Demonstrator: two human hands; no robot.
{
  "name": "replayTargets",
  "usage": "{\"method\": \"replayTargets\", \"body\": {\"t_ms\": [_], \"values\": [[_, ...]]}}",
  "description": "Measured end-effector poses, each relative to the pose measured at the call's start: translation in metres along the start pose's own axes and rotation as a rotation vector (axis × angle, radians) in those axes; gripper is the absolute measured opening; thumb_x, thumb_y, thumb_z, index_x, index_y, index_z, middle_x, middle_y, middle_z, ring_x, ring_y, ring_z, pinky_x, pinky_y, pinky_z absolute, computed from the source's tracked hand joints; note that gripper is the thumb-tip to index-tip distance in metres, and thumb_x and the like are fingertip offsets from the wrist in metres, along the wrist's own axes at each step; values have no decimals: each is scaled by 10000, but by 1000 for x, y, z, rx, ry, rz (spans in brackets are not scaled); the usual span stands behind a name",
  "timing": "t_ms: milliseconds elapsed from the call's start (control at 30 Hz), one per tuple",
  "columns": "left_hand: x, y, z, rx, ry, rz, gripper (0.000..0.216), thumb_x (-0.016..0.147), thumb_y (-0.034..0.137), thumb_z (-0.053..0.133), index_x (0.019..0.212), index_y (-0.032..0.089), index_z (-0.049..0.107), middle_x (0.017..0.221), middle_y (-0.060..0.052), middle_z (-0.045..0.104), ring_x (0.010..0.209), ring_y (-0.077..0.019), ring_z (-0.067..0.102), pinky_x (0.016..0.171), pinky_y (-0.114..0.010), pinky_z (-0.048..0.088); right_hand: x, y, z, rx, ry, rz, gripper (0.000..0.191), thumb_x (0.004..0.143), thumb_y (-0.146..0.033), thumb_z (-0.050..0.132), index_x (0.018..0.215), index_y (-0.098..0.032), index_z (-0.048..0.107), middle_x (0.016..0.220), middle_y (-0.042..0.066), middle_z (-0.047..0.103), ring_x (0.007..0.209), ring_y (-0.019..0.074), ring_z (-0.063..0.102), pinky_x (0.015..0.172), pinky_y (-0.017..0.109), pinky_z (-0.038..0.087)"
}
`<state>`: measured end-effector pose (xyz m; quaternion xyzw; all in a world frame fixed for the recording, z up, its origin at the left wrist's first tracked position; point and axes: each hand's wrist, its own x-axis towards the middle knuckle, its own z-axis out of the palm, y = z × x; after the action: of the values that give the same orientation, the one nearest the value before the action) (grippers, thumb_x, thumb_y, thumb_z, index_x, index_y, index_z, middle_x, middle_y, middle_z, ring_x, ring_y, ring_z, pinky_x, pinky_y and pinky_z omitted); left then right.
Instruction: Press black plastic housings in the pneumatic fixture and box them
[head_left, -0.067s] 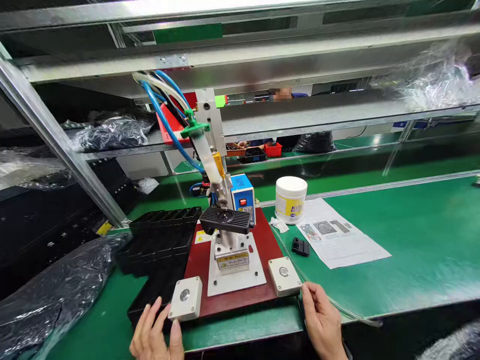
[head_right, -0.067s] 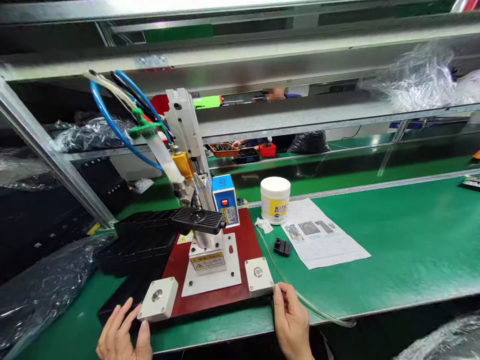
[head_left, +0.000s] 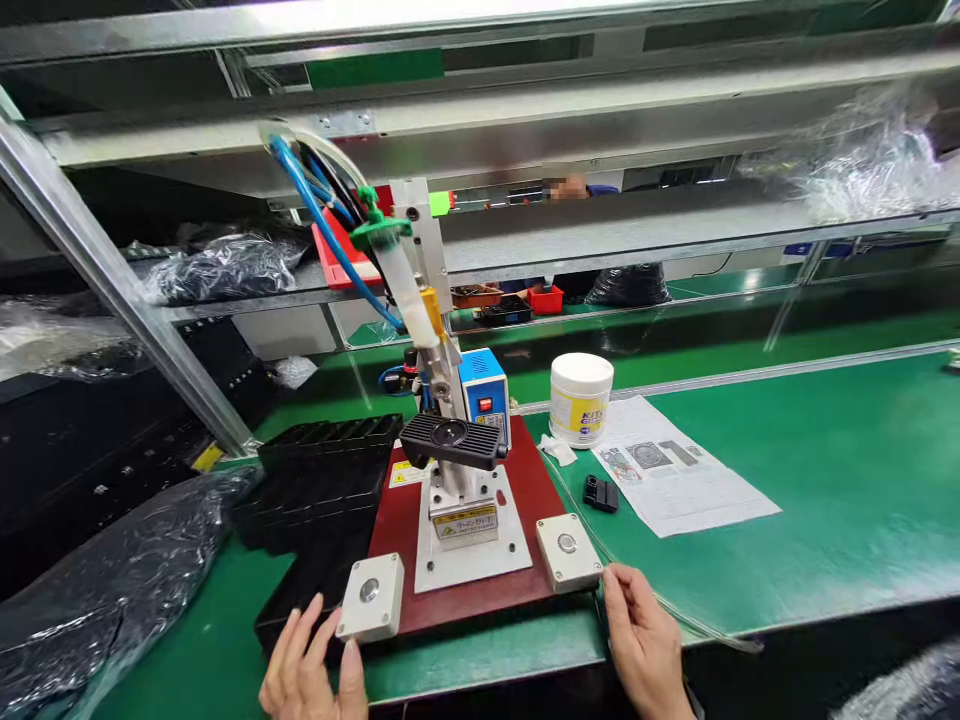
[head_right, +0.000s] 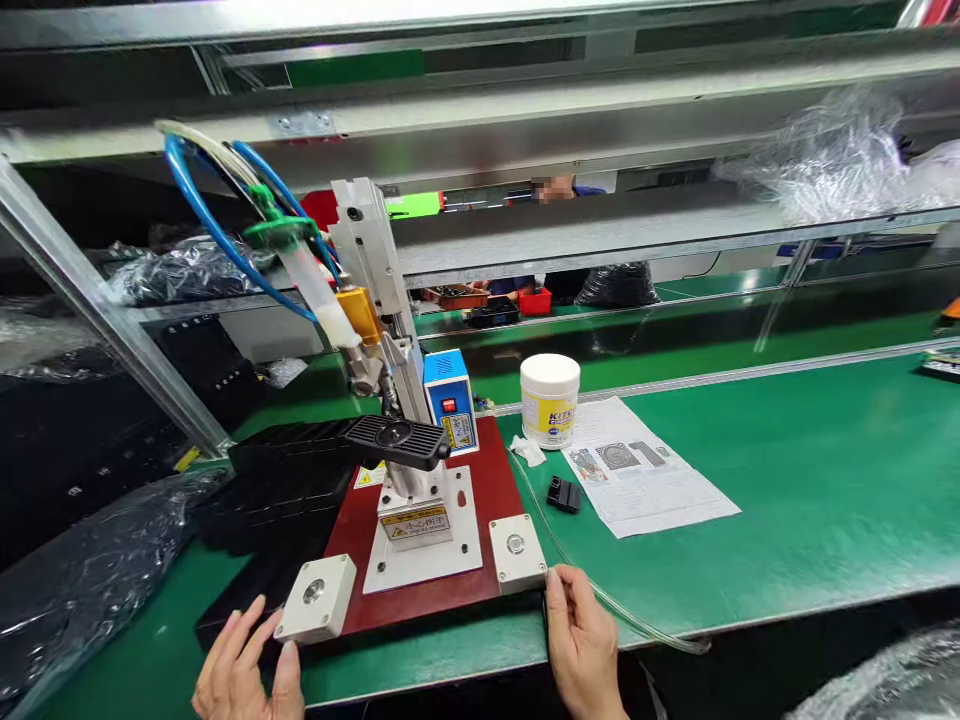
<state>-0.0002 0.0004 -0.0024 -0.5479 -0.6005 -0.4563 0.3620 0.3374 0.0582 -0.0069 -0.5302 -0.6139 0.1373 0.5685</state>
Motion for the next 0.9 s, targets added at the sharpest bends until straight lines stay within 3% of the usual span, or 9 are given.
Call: {"method": "replayTargets", "body": {"t_ms": [600,900], "values": [[-9,-3,0,-20,-22,-28,421,864,186,604,1282,163,563,1234,-196,627,1282,-353,502,1055,-528,369,4,-7,0,11,27,-32,217,1004,-379,482,931,-201,585,698,-10,610,563,123,577,531,166,469],[-8,-3,-3,-14,-19,-18,414,863,190,604,1272,139,570,1230,-213,628,1277,-359,506,1056,-522,370,1,-1,0,29,-14,-6,202,1000,-363,485,945,-197,586,716,-1,602,572,136,572,524,184,474]]}}
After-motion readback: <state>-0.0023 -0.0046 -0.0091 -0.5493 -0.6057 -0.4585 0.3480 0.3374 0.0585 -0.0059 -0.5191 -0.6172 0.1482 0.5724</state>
